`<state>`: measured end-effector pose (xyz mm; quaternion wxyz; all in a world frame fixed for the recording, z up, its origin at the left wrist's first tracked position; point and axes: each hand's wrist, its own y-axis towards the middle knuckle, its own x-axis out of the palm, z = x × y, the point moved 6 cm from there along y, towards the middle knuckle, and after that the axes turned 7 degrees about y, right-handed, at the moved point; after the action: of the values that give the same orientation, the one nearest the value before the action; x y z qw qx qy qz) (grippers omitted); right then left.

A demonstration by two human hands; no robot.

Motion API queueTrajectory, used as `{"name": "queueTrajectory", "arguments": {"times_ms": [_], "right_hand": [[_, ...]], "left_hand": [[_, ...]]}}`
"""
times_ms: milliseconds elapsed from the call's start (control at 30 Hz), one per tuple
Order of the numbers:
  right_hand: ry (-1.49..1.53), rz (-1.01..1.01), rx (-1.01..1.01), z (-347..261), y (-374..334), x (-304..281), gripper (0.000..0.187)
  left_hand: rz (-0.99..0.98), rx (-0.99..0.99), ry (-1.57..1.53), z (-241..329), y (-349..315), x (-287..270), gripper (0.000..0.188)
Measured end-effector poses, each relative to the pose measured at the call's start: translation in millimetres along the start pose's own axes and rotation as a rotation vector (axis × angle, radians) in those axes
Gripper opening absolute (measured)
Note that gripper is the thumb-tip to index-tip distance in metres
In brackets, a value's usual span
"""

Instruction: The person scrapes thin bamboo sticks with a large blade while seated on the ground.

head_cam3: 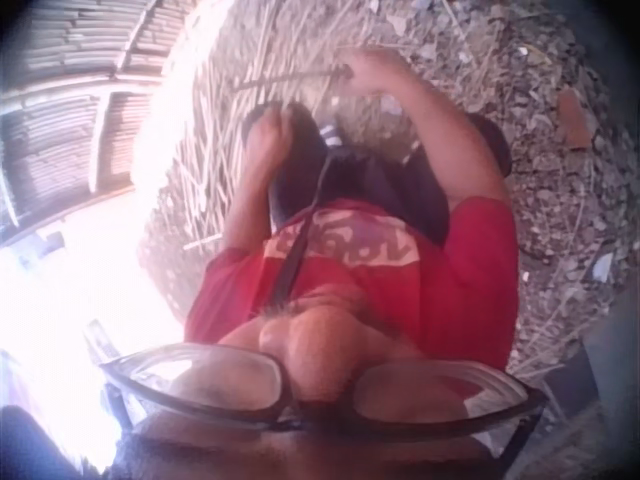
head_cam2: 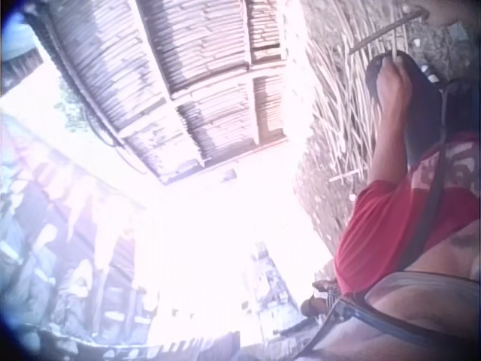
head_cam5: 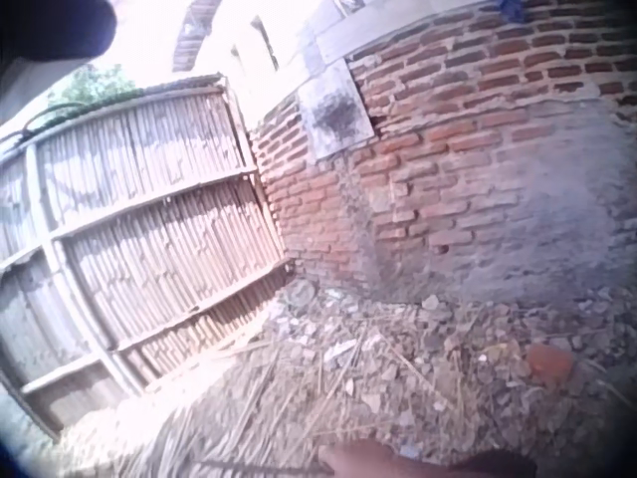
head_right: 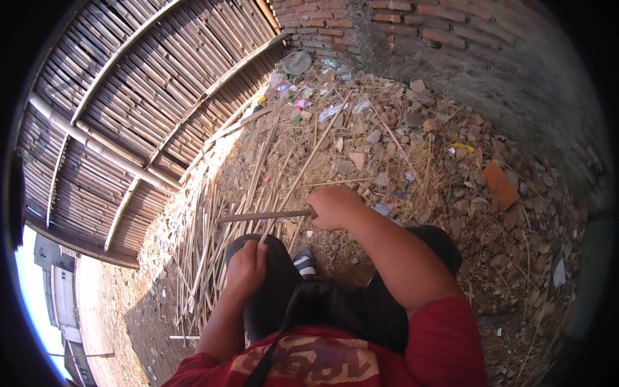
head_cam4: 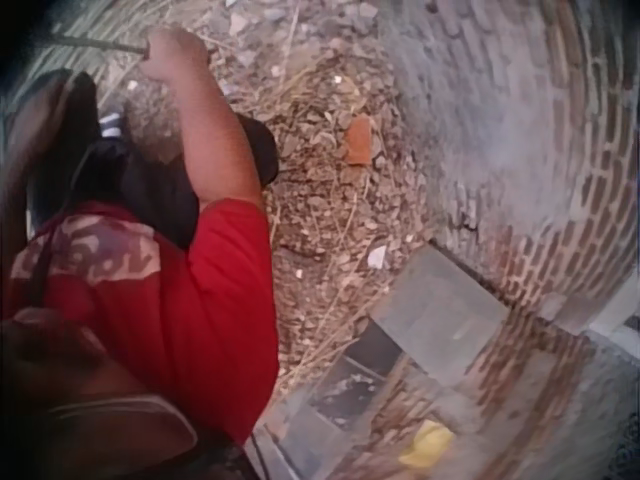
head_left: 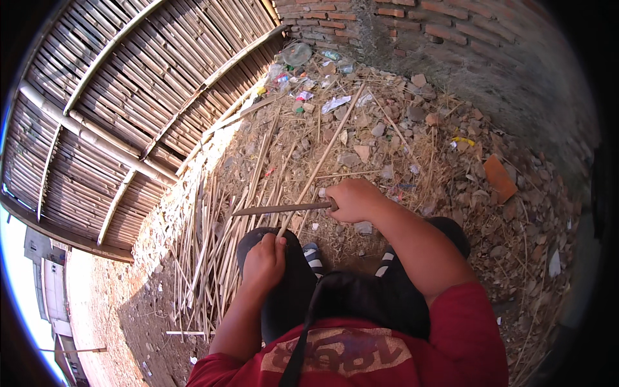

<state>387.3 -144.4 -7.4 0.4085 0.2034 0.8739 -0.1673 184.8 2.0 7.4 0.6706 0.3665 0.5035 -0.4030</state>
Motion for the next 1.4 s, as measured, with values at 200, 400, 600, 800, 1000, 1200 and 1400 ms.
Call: {"name": "queueTrajectory", "arguments": {"times_ms": [200,400,600,800,1000,1200,1400], "right_hand": [[0.051,0.104,0.004,13,16,18,0.021],[0.147,0.133,0.023,15,22,18,0.021],[0.052,0.109,-0.018,7,25,27,0.024],[-0.027,0.059,0.055,-17,16,27,0.025],[0.034,0.115,0.117,23,20,11,0.026],[-0.047,0.055,0.028,-3,17,24,0.026],[0.032,0.169,0.209,39,19,2,0.026]], "left_hand": [[0.08,0.068,0.04,-4,-3,6,0.024],[0.095,-0.019,0.015,-15,2,12,0.025],[0.05,-0.032,0.073,-8,-6,14,0.025],[0.044,-0.053,0.094,-16,-1,16,0.026],[0.087,-0.012,0.088,-11,3,12,0.026],[0.051,-0.01,0.038,-13,-3,15,0.023],[-0.034,0.002,0.12,-9,-7,13,0.024]]}}
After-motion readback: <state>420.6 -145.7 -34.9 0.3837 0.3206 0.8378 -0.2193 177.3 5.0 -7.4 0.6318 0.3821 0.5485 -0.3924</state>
